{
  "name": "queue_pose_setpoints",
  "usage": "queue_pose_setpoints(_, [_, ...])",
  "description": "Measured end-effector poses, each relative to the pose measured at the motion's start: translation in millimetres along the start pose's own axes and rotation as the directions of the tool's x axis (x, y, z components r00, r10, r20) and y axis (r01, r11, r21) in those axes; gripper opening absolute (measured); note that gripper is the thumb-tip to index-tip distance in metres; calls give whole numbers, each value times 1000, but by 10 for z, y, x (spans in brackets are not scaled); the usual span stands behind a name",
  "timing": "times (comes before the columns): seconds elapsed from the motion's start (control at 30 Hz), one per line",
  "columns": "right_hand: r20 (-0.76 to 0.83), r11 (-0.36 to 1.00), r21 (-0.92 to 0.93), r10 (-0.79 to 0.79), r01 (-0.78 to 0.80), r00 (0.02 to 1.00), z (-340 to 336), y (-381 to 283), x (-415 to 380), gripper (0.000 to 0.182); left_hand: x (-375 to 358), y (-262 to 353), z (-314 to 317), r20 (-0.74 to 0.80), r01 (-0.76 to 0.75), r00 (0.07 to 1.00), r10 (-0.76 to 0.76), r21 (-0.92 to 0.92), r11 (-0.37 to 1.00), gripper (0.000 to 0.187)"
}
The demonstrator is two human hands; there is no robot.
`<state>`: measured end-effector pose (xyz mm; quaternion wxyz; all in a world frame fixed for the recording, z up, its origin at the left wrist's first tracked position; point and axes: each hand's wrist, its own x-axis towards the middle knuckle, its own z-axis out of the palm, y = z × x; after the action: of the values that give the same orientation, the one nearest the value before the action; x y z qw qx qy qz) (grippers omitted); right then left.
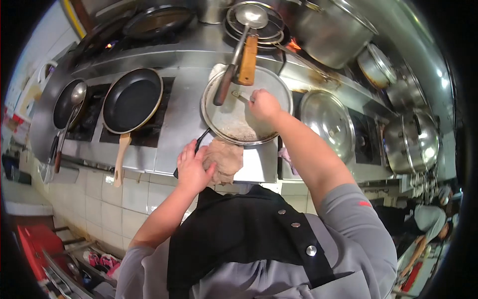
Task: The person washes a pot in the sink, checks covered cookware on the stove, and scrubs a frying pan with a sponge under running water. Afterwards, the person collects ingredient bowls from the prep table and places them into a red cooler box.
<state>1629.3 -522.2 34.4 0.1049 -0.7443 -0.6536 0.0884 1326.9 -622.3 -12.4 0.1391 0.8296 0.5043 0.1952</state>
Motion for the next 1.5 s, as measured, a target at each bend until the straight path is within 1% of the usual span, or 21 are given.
queue_pose_setpoints(0.13, [19,995,-102,0,2,1000,-211,151,-259,29,121,40,136,-40,-22,999,23,21,1000,52])
queue_pose_setpoints(0.17, [39,995,-100,24,-20,999,-226,219,-347,29,159,38,179,-40,-30,999,31,25,999,51])
queue_pose_setpoints(0.23, [-76,997,-79,-21,15,997,-275,374,-641,27,253,109,212,-32,17,999,-16,27,999,51])
queue_pose_setpoints(0.33, [-88,1000,-7,18,-18,996,-600,476,-1276,25,333,121,245,-80,-37,996,43,73,997,50])
queue_pose_setpoints(0.43, [-121,988,114,116,-102,986,-938,685,-2039,25,354,284,148,-116,-212,969,220,73,974,49])
queue_pose_setpoints(0.5, [-217,971,157,214,-182,952,-1089,1002,-2651,25,313,354,172,-172,-320,930,325,55,946,46])
queue_pose_setpoints(0.53, [-284,946,181,311,-268,907,-1181,1230,-3196,25,321,550,221,-132,-393,910,393,25,919,45])
queue_pose_setpoints(0.57, [-317,928,158,371,-337,873,-1208,1377,-3505,25,244,528,192,-106,-401,910,401,21,916,44])
queue_pose_setpoints(0.63, [-366,854,208,520,-477,772,-1237,1574,-4175,24,239,376,407,-104,-458,876,470,120,881,47])
queue_pose_setpoints(0.73, [-401,669,243,729,-703,555,-1007,1822,-5148,21,146,682,504,-54,-482,859,509,252,839,49])
queue_pose_setpoints(0.77, [-404,592,256,784,-764,472,-851,1912,-5467,20,151,788,534,-66,-530,816,575,310,789,46])
queue_pose_setpoints(0.87, [-372,368,326,897,-871,240,-477,2082,-6302,20,196,1305,505,15,-729,670,742,199,655,46])
queue_pose_setpoints(0.9, [-343,281,356,926,-891,155,-345,2151,-6547,20,174,1521,496,52,-744,651,757,241,623,45])
queue_pose_setpoints(0.93, [-320,196,379,945,-905,71,-199,2246,-6794,21,176,1701,562,56,-777,622,781,174,606,44])
queue_pose_setpoints(1.0, [-327,54,423,940,-905,-96,105,2451,-7262,22,164,2042,735,60,-823,568,821,35,567,44])
queue_pose_setpoints(1.07, [-328,-66,444,916,-894,-231,319,2646,-7665,23,62,2520,774,103,-833,550,829,-14,554,43])
queue_pose_setpoints(1.17, [-304,-205,473,875,-857,-377,550,2998,-8285,25,-87,3084,845,174,-820,547,819,-83,566,43])
queue_pose_setpoints(1.3, [-253,-365,452,823,-814,-509,616,3451,-8941,28,-325,3539,912,279,-760,594,755,-114,640,44])
queue_pose_setpoints(1.37, [-219,-430,455,794,-780,-567,723,3712,-9280,29,-368,3571,969,302,-755,601,740,-88,649,44])
queue_pose_setpoints(1.47, [-93,-559,478,735,-678,-672,782,4032,-9701,30,-393,3551,1032,345,-732,625,700,-54,679,44])
queue_pose_setpoints(1.5, [-94,-571,412,749,-711,-656,759,4096,-9809,30,-425,3600,1025,359,-719,638,682,-40,694,44])
